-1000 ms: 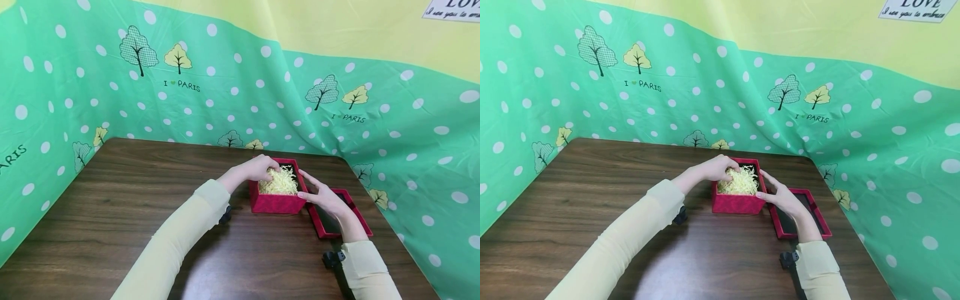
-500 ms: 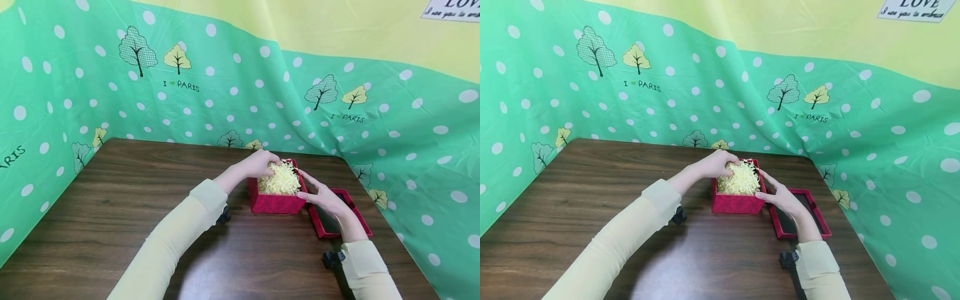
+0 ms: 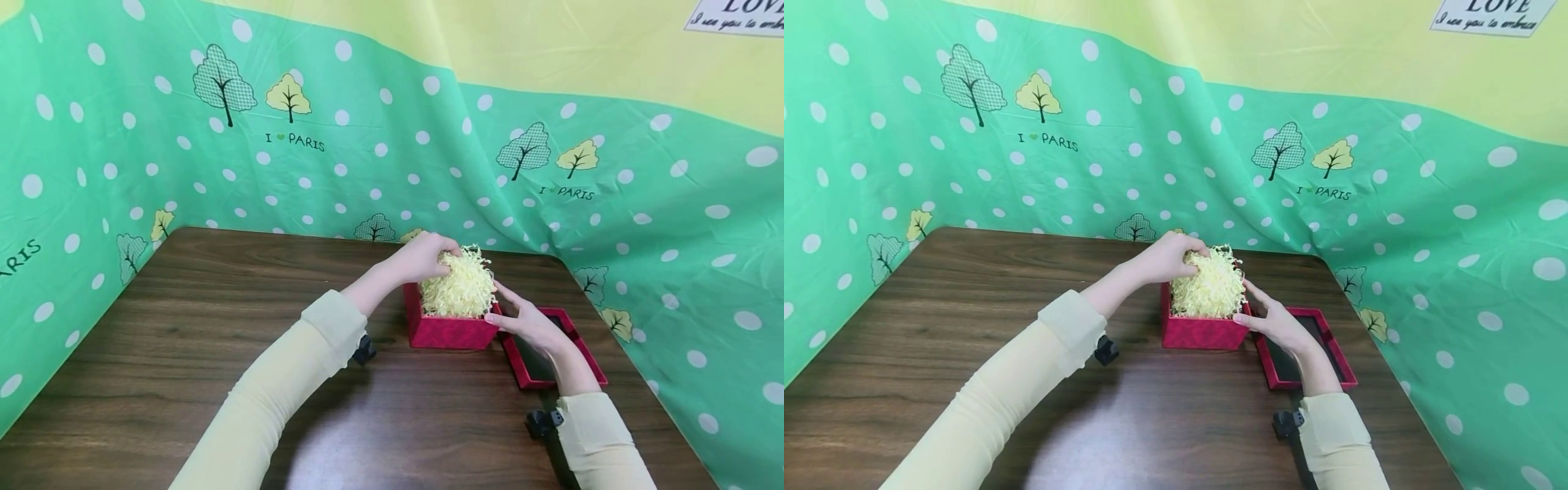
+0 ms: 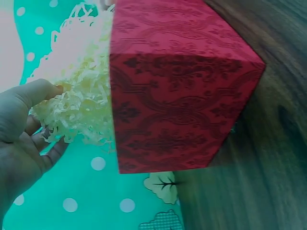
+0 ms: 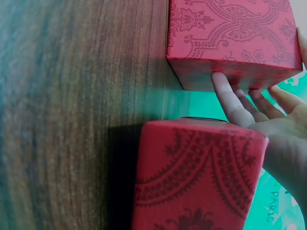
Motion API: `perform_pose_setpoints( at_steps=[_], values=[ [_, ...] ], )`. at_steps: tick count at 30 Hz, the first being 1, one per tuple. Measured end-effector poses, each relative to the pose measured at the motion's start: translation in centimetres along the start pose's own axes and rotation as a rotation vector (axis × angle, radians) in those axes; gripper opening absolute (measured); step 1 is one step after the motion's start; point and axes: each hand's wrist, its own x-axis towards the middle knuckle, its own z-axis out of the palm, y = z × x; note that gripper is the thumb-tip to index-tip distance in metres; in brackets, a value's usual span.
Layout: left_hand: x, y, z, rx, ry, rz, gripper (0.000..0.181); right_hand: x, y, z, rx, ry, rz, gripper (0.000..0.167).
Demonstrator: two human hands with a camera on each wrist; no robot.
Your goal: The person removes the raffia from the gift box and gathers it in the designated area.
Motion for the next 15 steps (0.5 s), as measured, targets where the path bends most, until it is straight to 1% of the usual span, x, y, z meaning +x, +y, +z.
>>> perform_pose_setpoints(
  at_steps=[5, 12, 15],
  values=[
    [-0.2, 0.6, -1.1, -0.006, 0.065, -0.002, 0.030, 0.0, 0.0, 0.0, -0.015, 0.000, 0.001, 0.086],
    [-0.4, 1.5, -2.6, -0.034, 0.105, -0.019, 0.028, -0.2, -0.2, 0.0, -0.035, 0.011, 0.030, 0.090],
    [-0.6, 1.7, -3.2, -0.039, 0.121, -0.034, 0.030, -0.2, -0.2, 0.0, -0.016, 0.006, 0.017, 0.089]
  ],
)
